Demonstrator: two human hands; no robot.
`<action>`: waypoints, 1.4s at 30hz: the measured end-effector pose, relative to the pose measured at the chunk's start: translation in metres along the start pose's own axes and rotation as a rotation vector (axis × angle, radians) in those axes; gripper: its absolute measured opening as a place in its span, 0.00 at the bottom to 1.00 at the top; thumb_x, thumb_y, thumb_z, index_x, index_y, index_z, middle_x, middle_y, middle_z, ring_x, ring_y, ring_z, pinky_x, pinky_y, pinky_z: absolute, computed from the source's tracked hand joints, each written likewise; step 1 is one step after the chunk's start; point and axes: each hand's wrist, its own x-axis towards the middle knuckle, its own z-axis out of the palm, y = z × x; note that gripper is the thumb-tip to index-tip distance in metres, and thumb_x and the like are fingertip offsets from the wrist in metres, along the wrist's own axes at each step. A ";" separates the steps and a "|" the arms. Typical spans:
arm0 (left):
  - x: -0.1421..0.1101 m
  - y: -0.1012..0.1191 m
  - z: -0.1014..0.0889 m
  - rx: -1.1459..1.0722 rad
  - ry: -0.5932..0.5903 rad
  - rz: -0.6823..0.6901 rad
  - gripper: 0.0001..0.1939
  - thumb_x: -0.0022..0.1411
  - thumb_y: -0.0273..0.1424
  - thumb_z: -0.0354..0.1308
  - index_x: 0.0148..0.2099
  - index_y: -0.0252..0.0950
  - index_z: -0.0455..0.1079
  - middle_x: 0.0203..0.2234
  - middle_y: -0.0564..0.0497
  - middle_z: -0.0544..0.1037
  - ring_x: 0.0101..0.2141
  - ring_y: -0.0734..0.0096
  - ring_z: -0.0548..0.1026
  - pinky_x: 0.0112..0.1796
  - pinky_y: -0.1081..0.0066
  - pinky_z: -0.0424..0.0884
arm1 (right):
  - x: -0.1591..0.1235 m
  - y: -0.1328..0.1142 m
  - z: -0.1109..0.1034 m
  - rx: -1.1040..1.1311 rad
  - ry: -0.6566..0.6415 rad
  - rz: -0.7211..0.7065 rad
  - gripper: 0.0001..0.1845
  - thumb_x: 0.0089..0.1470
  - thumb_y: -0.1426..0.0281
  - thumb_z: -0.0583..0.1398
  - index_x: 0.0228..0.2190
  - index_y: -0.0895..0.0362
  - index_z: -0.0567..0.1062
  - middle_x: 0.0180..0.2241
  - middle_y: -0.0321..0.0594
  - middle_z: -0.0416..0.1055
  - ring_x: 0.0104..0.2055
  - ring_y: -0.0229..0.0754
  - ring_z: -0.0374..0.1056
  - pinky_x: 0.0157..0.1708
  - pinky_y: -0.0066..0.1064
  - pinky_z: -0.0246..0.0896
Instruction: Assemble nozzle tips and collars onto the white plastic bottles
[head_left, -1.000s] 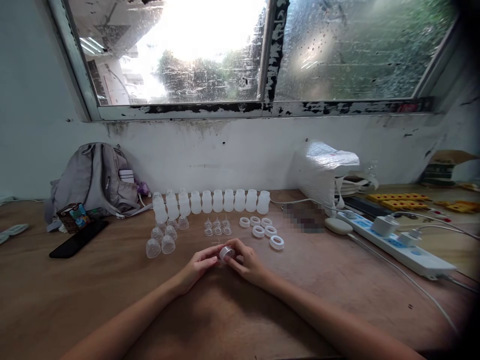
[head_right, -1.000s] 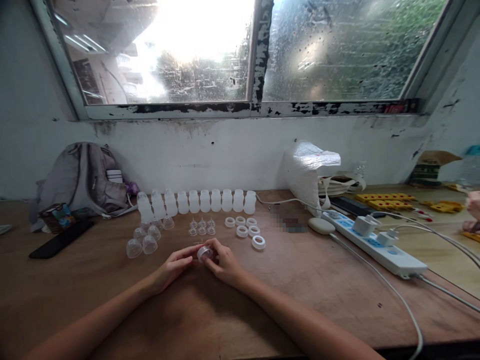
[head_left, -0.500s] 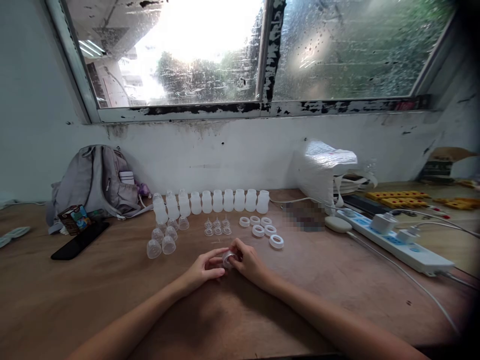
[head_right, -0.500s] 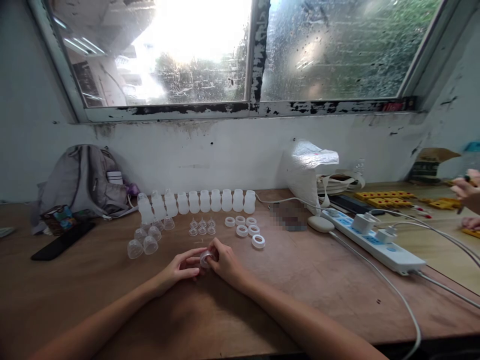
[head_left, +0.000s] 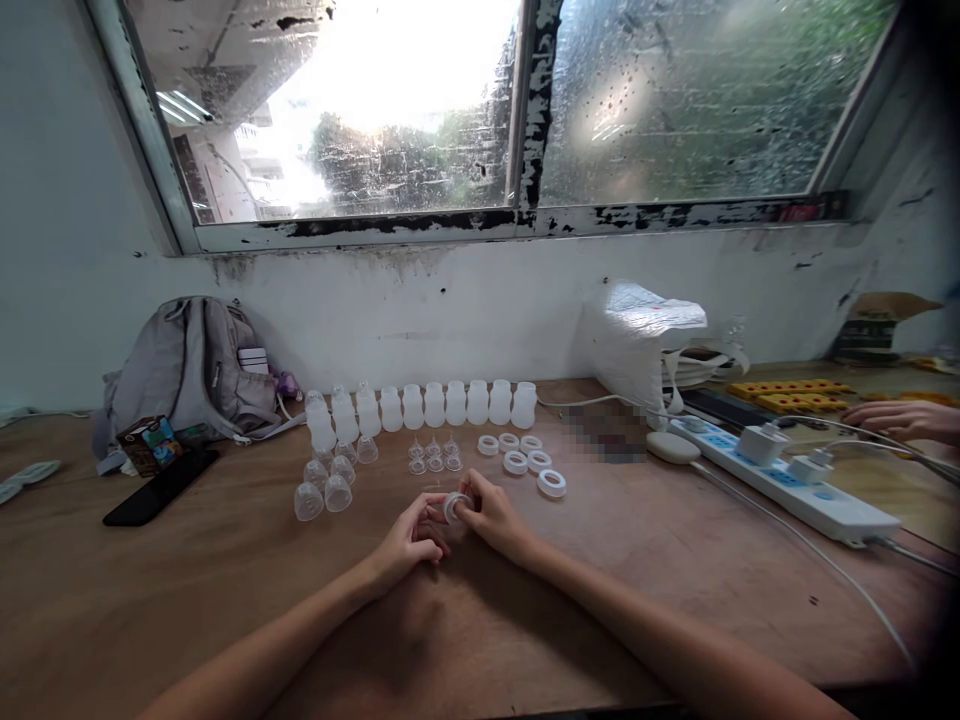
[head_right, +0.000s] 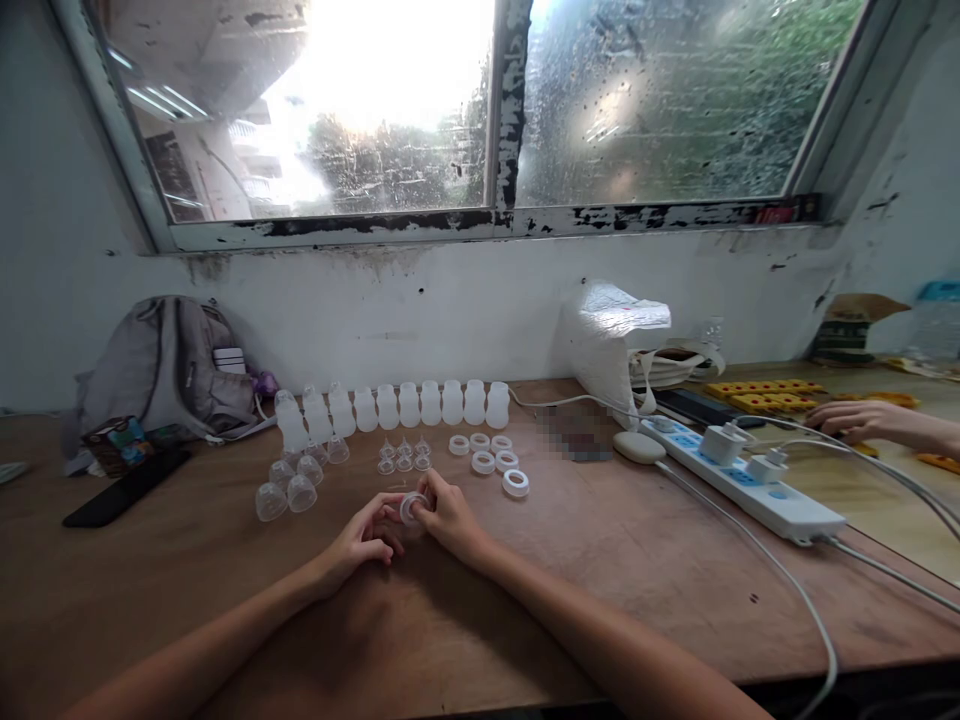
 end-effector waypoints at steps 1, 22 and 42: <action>-0.001 0.000 0.001 0.006 0.008 0.013 0.30 0.38 0.18 0.50 0.47 0.38 0.59 0.35 0.52 0.66 0.26 0.77 0.70 0.24 0.77 0.63 | 0.000 -0.002 0.001 0.017 0.002 0.010 0.04 0.43 0.74 0.54 0.24 0.56 0.60 0.19 0.28 0.57 0.21 0.32 0.54 0.21 0.22 0.47; -0.007 0.003 -0.001 0.145 -0.031 0.065 0.28 0.41 0.18 0.49 0.48 0.38 0.62 0.32 0.54 0.68 0.19 0.84 0.65 0.22 0.78 0.64 | -0.006 -0.010 0.009 0.067 0.059 0.123 0.06 0.38 0.76 0.54 0.19 0.56 0.58 0.17 0.28 0.56 0.21 0.32 0.53 0.20 0.22 0.46; -0.007 0.007 -0.006 0.583 0.231 0.205 0.09 0.59 0.34 0.45 0.40 0.36 0.61 0.23 0.55 0.69 0.17 0.80 0.64 0.21 0.78 0.61 | -0.018 -0.031 0.002 0.056 -0.163 -0.149 0.14 0.55 0.67 0.50 0.43 0.57 0.64 0.24 0.34 0.65 0.24 0.34 0.60 0.28 0.24 0.55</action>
